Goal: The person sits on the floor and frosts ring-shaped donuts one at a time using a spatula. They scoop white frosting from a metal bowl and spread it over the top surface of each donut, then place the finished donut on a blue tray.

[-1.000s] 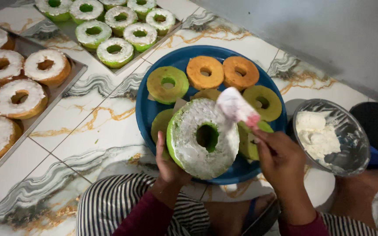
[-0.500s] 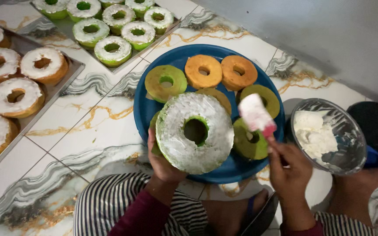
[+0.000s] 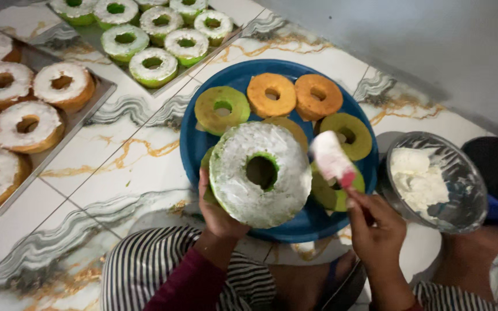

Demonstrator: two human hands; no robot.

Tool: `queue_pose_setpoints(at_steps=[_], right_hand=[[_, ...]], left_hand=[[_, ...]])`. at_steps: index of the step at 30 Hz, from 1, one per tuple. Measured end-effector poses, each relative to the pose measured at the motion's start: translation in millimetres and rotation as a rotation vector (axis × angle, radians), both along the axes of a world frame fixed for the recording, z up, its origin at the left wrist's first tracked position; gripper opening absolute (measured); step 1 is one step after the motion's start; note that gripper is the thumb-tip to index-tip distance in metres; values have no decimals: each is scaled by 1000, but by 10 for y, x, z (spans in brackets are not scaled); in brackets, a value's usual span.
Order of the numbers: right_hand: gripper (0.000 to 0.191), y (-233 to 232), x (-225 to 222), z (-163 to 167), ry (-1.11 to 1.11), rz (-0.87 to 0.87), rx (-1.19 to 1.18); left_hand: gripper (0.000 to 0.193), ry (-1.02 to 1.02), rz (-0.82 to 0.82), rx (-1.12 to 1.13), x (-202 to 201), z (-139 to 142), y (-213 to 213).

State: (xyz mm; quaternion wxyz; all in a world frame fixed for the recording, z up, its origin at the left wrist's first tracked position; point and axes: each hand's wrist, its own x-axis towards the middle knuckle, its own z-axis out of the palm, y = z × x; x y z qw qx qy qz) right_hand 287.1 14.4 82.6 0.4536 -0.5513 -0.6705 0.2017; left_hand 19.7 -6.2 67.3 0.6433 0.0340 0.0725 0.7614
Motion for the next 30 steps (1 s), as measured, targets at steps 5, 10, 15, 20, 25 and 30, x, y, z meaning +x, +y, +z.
queue_pose_setpoints(at_steps=[5, 10, 15, 20, 25, 30], right_hand=[[24, 36, 63, -69, 135, 138, -148], [27, -290, -52, -9, 163, 363, -323], [36, -708, -325, 16, 109, 468, -830], [34, -700, -522, 94, 324, 214, -672], [37, -599, -566, 91, -131, 449, -264], [26, -558, -550, 28, -82, 367, -355]], left_hand=[[75, -32, -52, 86, 25, -66, 4], [76, 82, 114, 10, 52, -181, 30], [82, 47, 91, -2, -8, -304, 49], [83, 25, 69, 3, 25, -368, 44], [83, 94, 48, -28, 77, -446, 52], [86, -7, -82, -56, 159, -552, 15]])
